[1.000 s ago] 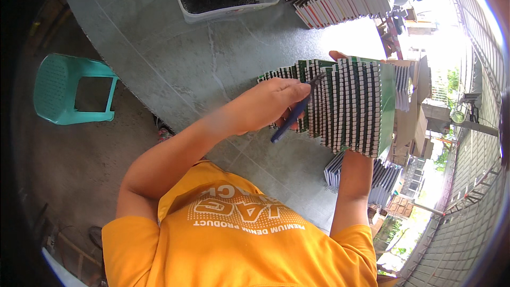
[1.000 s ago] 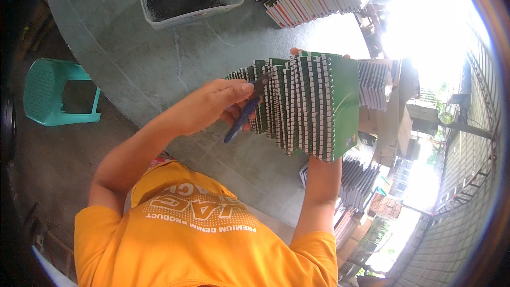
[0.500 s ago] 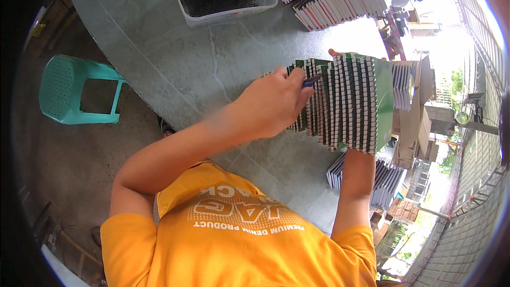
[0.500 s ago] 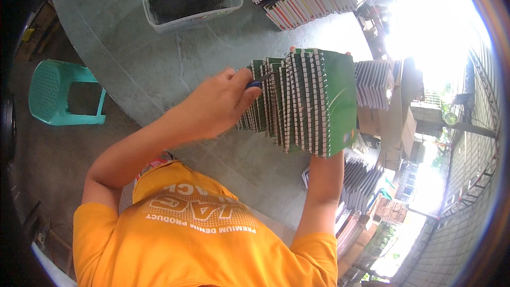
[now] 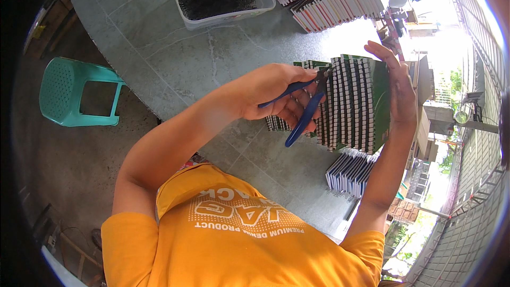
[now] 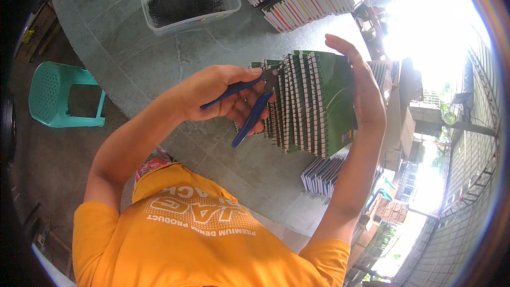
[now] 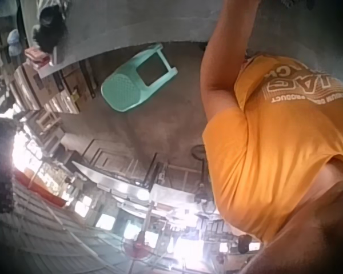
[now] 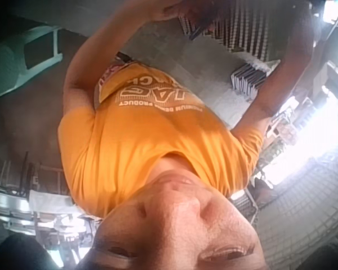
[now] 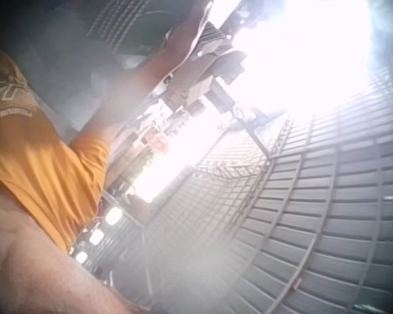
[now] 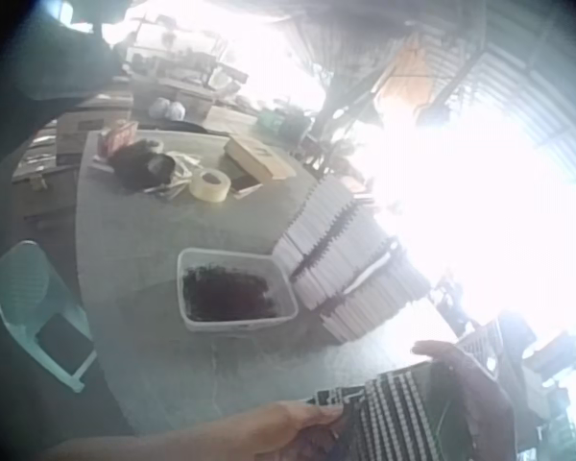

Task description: The person uses pliers to trim the wire coils on stacks of notebooks, handling the notebooks in groups and individually, and then reorganizes the stacks on a table next to a container of wire scraps.

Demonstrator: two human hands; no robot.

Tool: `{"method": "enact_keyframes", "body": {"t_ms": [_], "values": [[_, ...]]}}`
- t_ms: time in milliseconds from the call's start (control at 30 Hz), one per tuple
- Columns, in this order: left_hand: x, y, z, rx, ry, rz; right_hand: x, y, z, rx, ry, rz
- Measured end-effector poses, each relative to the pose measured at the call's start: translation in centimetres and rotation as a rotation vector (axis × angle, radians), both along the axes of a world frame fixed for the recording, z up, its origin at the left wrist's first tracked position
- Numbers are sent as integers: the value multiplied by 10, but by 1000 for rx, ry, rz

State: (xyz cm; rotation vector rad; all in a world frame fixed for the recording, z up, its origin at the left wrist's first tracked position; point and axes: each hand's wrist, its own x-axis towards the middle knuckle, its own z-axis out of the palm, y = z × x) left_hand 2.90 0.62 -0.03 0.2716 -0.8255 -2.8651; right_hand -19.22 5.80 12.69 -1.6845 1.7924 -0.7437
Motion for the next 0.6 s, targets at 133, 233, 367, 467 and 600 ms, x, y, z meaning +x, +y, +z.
{"method": "enact_keyframes", "body": {"t_ms": [133,233,367,467,600], "values": [[5,2,-3,3,-19,-14,12,3,2,14,36,-139],[2,-2,0,21,-28,30,20,2,6,140,-83,-182],[-5,-2,-3,-496,-183,167,14,0,-3,155,28,-168],[-12,18,-4,-1446,-481,530,13,-3,-2,181,106,-159],[-1,0,-4,-1012,-296,302,11,-12,14,87,330,25]]}}
